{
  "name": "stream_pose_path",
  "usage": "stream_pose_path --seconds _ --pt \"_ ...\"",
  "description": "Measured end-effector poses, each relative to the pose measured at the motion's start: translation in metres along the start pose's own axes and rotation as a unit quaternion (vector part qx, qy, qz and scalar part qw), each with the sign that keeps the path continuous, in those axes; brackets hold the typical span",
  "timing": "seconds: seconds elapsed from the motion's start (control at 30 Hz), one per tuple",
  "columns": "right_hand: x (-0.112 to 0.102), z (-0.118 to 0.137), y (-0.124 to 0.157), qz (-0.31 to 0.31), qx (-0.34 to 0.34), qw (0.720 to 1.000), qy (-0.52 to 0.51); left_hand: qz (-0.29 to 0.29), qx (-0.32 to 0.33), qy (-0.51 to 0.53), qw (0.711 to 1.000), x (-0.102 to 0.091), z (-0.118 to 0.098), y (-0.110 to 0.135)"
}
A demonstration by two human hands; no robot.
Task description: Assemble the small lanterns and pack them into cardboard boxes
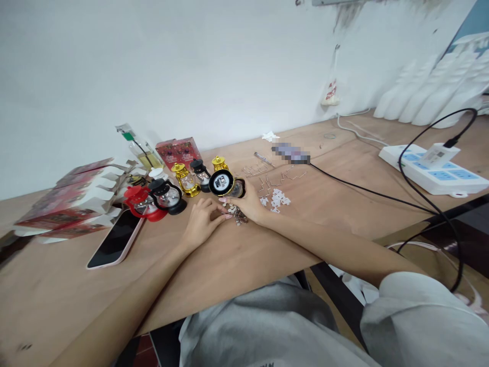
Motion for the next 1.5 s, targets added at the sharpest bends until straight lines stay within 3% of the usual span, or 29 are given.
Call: stream_pose_path --seconds 0.43,0.57,0.7,0.8,1.1,1.5 --pt "0.002 -0.002 0.000 0.014 -0.009 1.000 -0.001 -0.066 0.066 -0.096 0.991 -0.003 -0.007 0.002" --pt "0.002 -0.001 0.000 0.022 -0.029 0.999 0.016 -0.209 0.068 -0.026 0.975 -0.038 -0.008 0.007" --pt "0.003 -0.001 0.000 0.024 -0.033 0.999 0.025 -0.383 0.037 0.048 0.922 -0.084 -0.005 0.024" --pt "0.003 0.004 0.001 0.022 -0.050 0.998 0.033 -0.446 0.034 0.061 0.892 -0.102 -0.012 0.035" --pt "0.014 0.026 0.013 0.087 -0.105 0.987 0.087 -0.414 0.131 0.053 0.899 -0.100 -0.050 0.043" --pt "0.017 0.030 0.016 0.099 -0.129 0.982 0.096 -0.386 0.155 0.026 0.909 -0.094 -0.055 0.040"
Point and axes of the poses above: each hand's wrist, its own y-axis away from the middle knuckle, its own x-axis out of the palm, z = x × y, the point moved 8 cm from there along -y, towards the middle knuckle
